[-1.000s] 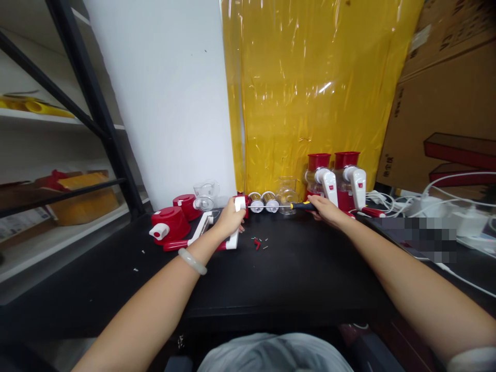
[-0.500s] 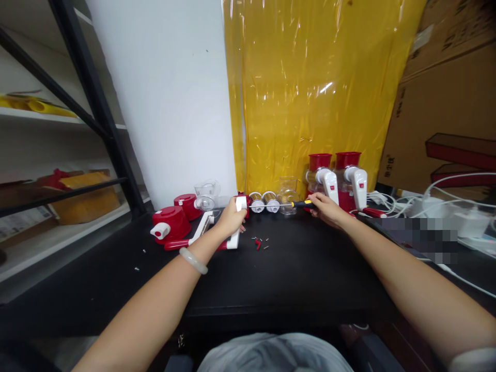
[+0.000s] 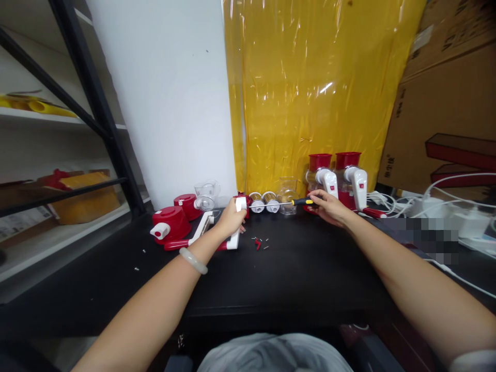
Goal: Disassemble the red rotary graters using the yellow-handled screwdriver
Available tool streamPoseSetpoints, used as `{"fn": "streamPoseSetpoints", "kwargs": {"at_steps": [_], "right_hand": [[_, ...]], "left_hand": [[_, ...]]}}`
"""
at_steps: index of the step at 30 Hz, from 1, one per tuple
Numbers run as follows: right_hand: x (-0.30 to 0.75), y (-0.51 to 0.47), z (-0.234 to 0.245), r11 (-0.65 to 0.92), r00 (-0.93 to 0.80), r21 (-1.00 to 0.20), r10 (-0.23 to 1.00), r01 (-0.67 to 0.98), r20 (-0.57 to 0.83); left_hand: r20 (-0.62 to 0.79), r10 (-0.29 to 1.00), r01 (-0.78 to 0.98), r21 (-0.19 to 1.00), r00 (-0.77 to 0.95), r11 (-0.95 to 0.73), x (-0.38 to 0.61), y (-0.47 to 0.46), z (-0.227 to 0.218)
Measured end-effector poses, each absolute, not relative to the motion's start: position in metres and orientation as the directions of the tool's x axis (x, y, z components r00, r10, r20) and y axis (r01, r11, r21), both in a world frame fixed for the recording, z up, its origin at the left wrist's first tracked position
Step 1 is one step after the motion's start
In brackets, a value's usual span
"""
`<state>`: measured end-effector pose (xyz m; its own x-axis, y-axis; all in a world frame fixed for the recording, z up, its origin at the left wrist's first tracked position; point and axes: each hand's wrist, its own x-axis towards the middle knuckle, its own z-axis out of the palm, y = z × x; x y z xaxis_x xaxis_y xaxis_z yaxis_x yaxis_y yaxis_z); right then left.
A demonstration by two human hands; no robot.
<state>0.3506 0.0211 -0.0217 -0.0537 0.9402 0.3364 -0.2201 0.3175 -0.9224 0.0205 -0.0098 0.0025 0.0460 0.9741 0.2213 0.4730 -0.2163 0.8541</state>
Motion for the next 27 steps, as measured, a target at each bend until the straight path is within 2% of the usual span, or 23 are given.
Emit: {"fn": "streamPoseSetpoints", "kwargs": {"at_steps": [10,16,18,21,24,27], "right_hand": [[0.351,0.008,-0.010,0.234,-0.082,-0.912,0.958,-0.337,0.276],[0.338,0.003,-0.006,0.129,-0.049,-0.934,0.987,-0.332,0.153],[0.335,0.003,-0.008,0.058,-0.046,-0.968,0.996,-0.244,0.072],[0.335,0.009,-0.015,-0.006,-0.029,-1.000,1.000,0.017,-0.006],[0.342,0.016,-0.024,0.052,0.010,-0.956,0.998,0.287,0.058],[0.348,0.023,-0.030,0.142,-0.019,-0.927,0.989,0.347,0.145]], "left_hand": [[0.194,0.980,0.447,0.874,0.041,-0.192,0.024,-0.017,0.007],[0.210,0.977,0.479,0.856,0.023,-0.195,0.022,-0.014,0.005],[0.223,0.974,0.502,0.840,0.022,-0.204,0.020,-0.013,0.005],[0.240,0.971,0.524,0.824,0.016,-0.213,0.019,-0.012,0.007],[0.245,0.969,0.531,0.819,0.017,-0.217,0.019,-0.012,0.007],[0.246,0.969,0.534,0.815,0.035,-0.226,0.019,-0.012,0.007]]}}
